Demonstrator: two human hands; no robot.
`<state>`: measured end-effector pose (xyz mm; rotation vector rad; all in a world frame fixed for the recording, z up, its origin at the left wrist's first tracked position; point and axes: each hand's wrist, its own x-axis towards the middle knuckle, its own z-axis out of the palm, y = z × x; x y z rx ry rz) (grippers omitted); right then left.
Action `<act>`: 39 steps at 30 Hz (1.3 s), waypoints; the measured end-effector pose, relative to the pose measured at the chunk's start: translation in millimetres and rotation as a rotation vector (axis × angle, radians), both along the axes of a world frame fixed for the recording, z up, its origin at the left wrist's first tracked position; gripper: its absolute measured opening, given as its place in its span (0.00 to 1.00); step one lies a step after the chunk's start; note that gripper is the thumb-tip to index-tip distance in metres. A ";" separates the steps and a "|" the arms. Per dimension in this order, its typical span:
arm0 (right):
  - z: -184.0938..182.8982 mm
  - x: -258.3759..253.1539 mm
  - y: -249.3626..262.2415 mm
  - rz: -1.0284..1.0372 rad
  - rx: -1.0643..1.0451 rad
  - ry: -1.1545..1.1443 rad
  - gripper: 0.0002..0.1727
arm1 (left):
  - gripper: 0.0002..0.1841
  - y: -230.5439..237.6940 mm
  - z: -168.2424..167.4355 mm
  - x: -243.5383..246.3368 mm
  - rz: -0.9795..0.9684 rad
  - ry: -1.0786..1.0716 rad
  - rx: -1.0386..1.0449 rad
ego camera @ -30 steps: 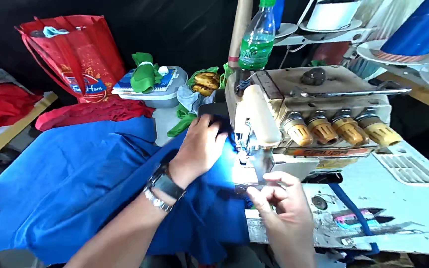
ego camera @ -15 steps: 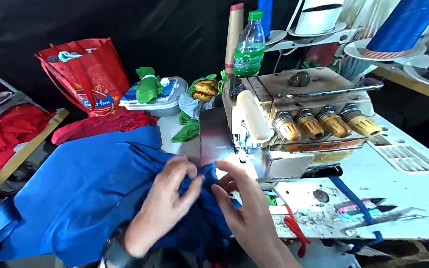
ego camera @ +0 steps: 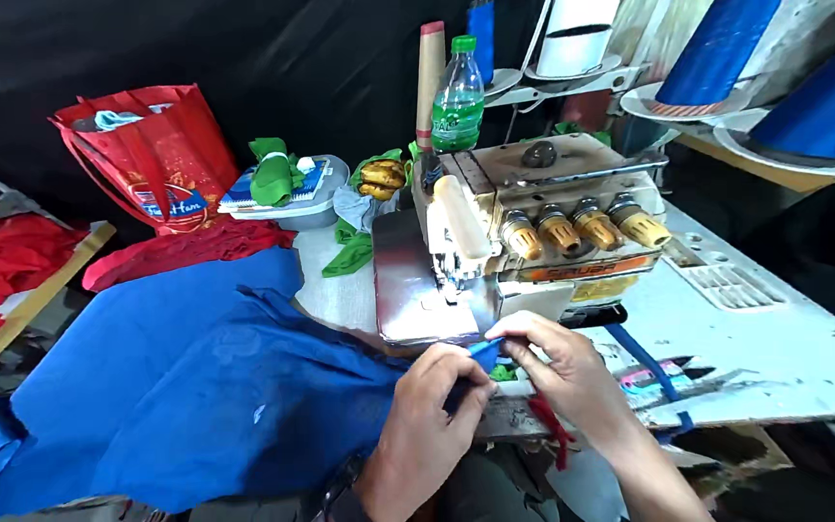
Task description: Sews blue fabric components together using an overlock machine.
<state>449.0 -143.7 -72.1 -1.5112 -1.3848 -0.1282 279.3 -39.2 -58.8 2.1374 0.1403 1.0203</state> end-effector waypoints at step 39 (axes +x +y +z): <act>-30.8 -101.0 40.0 0.066 -0.249 0.448 0.10 | 0.07 39.5 -52.3 -134.5 0.111 0.503 0.535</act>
